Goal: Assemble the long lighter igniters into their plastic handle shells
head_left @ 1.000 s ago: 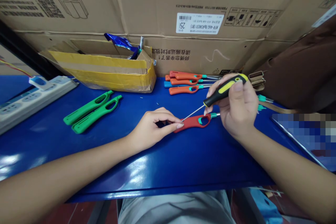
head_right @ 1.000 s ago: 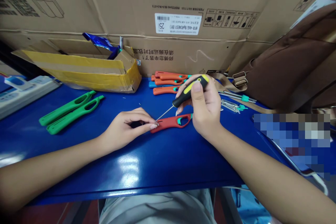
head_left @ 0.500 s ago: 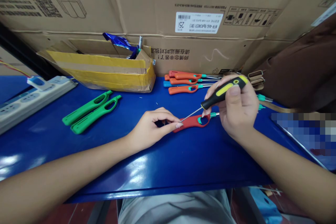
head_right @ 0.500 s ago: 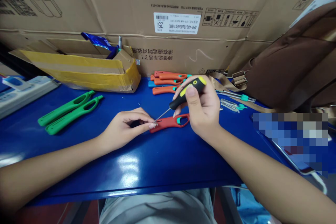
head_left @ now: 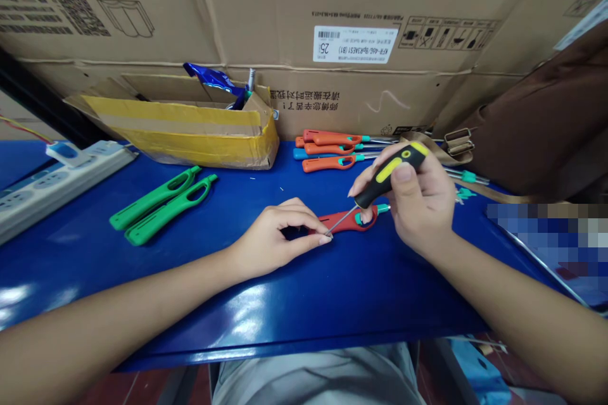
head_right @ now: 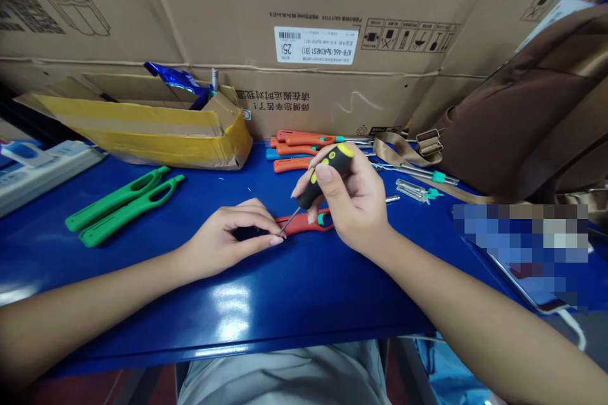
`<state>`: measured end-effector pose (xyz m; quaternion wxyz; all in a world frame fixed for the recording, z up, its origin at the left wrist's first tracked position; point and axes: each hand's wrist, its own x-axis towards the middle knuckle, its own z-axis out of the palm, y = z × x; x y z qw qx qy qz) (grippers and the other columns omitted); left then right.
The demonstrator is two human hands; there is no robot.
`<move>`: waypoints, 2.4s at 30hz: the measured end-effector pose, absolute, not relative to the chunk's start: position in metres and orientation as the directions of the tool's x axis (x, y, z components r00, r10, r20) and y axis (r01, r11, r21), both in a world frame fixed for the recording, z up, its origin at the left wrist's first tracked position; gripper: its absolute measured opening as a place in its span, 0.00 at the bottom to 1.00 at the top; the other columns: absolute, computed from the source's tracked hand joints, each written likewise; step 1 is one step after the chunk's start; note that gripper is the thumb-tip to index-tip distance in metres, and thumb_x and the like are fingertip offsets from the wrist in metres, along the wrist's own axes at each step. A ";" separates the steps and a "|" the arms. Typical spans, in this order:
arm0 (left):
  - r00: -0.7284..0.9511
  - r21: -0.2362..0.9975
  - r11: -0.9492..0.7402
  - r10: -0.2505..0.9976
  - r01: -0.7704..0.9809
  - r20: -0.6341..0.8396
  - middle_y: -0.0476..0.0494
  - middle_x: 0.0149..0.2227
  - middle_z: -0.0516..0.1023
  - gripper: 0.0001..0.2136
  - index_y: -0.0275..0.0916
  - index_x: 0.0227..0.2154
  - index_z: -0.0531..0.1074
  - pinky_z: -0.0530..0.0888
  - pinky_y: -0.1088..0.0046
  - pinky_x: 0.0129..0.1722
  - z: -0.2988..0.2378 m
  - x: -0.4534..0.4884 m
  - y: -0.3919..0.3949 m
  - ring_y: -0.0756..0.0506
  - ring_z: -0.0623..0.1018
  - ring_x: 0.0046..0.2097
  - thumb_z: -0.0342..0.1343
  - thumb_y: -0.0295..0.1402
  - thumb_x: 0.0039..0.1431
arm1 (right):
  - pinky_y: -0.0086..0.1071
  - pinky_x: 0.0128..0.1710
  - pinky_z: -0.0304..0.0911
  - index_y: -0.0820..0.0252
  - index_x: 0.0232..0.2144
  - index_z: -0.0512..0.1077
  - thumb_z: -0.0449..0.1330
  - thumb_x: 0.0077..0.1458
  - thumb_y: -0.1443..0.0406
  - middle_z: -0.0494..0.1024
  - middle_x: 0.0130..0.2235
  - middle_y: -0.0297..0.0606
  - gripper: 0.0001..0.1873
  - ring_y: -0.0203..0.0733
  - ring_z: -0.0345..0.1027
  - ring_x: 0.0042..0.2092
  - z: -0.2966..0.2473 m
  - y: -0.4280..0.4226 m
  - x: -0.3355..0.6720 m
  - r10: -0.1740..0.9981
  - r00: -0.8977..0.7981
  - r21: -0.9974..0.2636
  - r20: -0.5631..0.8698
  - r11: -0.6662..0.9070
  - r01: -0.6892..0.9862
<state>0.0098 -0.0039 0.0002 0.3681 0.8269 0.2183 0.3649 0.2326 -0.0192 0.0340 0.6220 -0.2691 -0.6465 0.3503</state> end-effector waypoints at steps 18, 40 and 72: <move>0.796 0.484 -0.825 0.490 0.291 0.356 0.38 0.45 0.80 0.24 0.35 0.58 0.71 0.76 0.59 0.51 -0.005 0.013 -0.010 0.40 0.78 0.47 0.63 0.42 0.64 | 0.28 0.10 0.56 0.47 0.40 0.73 0.61 0.66 0.55 0.79 0.27 0.29 0.06 0.31 0.65 0.16 0.044 -0.024 0.224 0.731 0.029 -0.731 0.682 0.679 0.068; 0.768 0.527 -0.810 0.502 0.256 0.398 0.39 0.48 0.79 0.16 0.37 0.52 0.75 0.75 0.63 0.53 -0.002 0.013 -0.012 0.42 0.78 0.50 0.62 0.38 0.64 | 0.25 0.10 0.59 0.51 0.40 0.72 0.60 0.66 0.58 0.78 0.27 0.29 0.05 0.30 0.63 0.15 0.040 -0.029 0.221 0.735 -0.027 -0.732 0.678 0.677 0.075; 0.672 0.621 -0.754 0.574 0.212 0.468 0.42 0.44 0.82 0.08 0.40 0.42 0.81 0.77 0.65 0.50 -0.001 0.011 -0.009 0.44 0.81 0.46 0.65 0.34 0.62 | 0.28 0.10 0.57 0.48 0.40 0.73 0.60 0.66 0.56 0.80 0.28 0.30 0.06 0.31 0.64 0.15 0.038 -0.028 0.222 0.729 0.043 -0.730 0.683 0.681 0.056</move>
